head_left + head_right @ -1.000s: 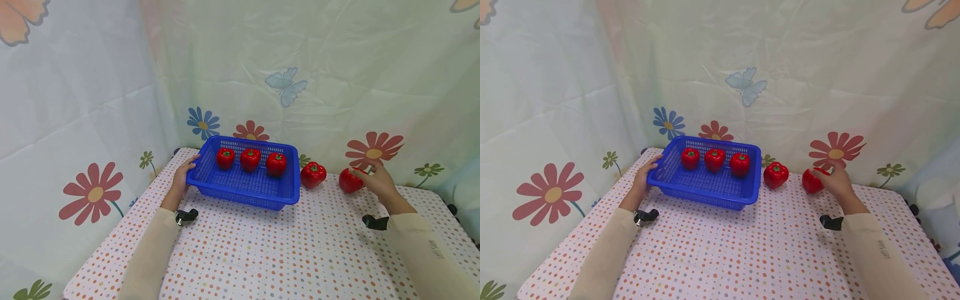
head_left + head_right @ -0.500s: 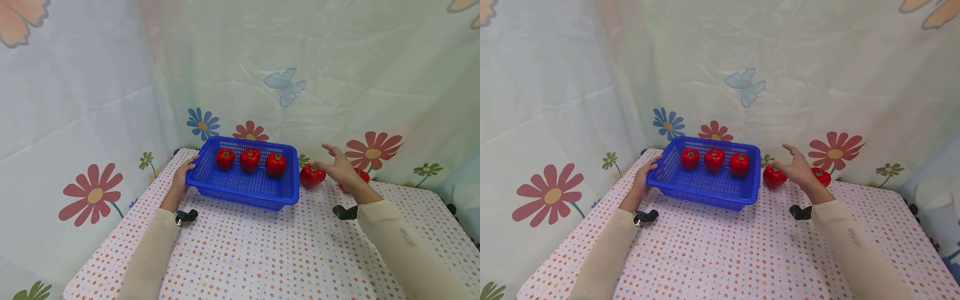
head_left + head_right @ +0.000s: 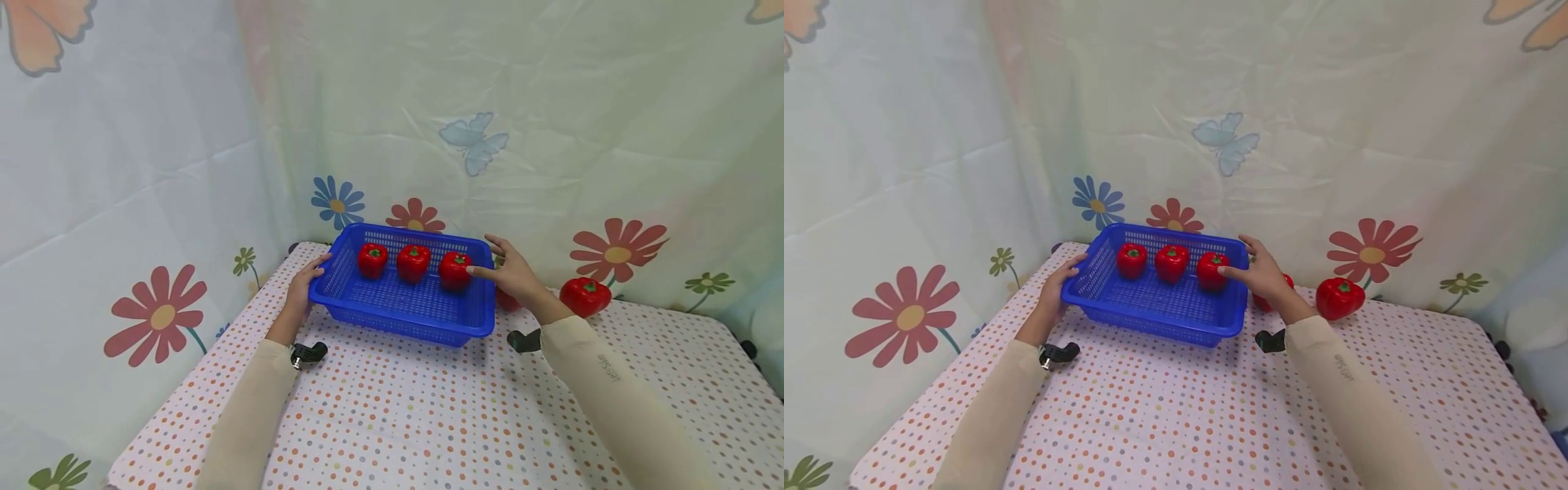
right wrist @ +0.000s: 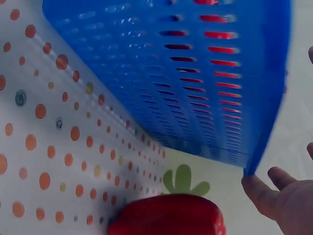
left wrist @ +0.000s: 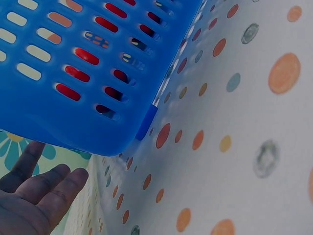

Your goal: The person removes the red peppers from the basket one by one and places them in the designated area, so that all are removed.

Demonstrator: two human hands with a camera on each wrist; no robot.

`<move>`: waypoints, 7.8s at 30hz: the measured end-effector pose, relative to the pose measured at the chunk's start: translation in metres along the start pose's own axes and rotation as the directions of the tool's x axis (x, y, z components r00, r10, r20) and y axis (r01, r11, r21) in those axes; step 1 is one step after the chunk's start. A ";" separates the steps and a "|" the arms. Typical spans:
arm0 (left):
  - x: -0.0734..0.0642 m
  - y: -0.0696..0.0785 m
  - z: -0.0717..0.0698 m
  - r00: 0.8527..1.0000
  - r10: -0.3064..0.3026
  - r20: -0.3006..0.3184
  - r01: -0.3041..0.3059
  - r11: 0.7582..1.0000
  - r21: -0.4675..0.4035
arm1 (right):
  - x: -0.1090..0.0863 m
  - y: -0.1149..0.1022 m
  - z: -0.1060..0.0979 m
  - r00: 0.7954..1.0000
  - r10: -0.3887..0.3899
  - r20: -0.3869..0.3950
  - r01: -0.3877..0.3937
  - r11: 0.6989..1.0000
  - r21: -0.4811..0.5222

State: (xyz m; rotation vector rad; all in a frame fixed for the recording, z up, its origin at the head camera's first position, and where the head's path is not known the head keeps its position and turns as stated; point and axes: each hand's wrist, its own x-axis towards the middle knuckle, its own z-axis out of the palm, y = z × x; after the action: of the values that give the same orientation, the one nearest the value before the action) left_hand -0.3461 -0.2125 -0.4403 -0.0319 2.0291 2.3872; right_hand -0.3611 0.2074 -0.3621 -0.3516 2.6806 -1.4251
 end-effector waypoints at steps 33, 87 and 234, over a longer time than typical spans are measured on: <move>0.001 0.002 -0.001 1.000 0.008 0.007 -0.008 1.000 0.002 | 0.047 0.013 0.031 0.999 0.053 0.001 -0.049 0.931 -0.361; 0.001 0.000 -0.001 1.000 -0.010 -0.005 0.011 1.000 0.016 | 0.052 0.008 0.042 0.990 0.129 -0.056 -0.138 0.824 -0.549; -0.002 -0.006 0.004 1.000 -0.001 0.005 0.001 1.000 -0.019 | 0.051 -0.041 0.041 0.984 0.169 -0.059 -0.087 0.741 0.665</move>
State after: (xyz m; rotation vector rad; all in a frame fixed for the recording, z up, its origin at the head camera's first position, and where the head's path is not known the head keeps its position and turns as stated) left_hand -0.3439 -0.2080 -0.4452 -0.0266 2.0037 2.4038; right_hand -0.3963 0.1404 -0.3498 -0.0147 2.0022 -2.2585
